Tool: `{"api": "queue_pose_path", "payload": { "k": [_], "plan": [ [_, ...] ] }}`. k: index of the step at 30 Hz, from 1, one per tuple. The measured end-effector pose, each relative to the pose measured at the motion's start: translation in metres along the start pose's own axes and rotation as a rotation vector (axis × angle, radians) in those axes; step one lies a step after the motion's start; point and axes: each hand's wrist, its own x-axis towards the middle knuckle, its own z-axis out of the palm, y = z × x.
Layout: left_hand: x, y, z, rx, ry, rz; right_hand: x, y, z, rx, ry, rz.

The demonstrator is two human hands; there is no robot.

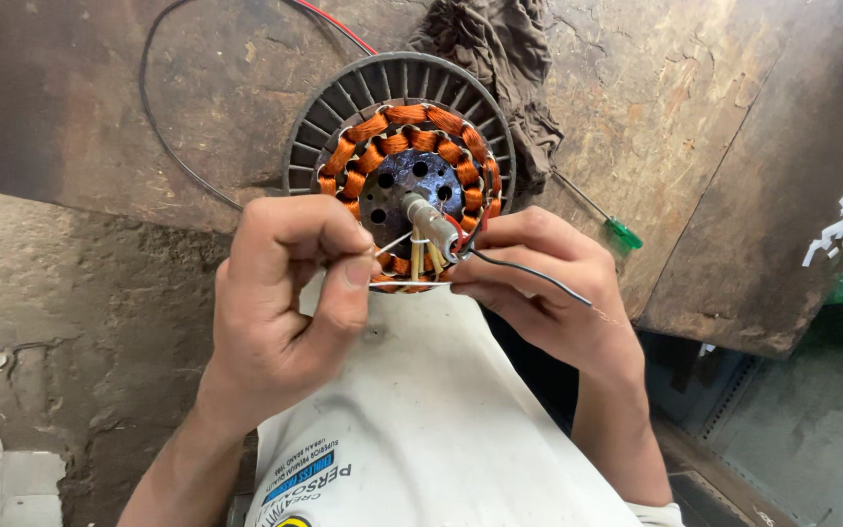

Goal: The person connects and insulates wires on a motor stator. They twist wires together, apply white tape to insulate connections, and use scissors to cut tape. The work is performed on a wooden workbench in a workshop.

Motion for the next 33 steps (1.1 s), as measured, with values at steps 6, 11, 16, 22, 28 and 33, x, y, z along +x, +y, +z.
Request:
{"api": "queue_pose_path", "payload": {
  "k": [6, 11, 16, 22, 28, 33],
  "plan": [
    [0.011, 0.021, 0.013, 0.843, -0.018, 0.481, -0.001, 0.012, 0.015, 0.828, 0.209, 0.256],
    [0.016, 0.044, 0.012, 1.063, -0.022, 0.427, 0.0, 0.017, 0.011, 1.004, 0.212, 0.379],
    [0.013, 0.052, 0.014, 1.23, -0.001, 0.447, 0.009, 0.021, -0.007, 0.824, 0.182, 0.292],
    [0.015, 0.045, 0.009, 1.43, -0.131, 0.554, 0.031, 0.01, -0.03, 0.131, -0.018, 0.159],
    [0.026, 0.05, 0.004, 1.721, -0.233, 0.744, 0.047, -0.015, -0.036, -0.24, -0.231, -0.048],
    [0.031, 0.051, -0.001, 1.631, -0.173, 0.851, 0.058, -0.027, -0.036, -0.275, -0.235, -0.058]
  ]
}}
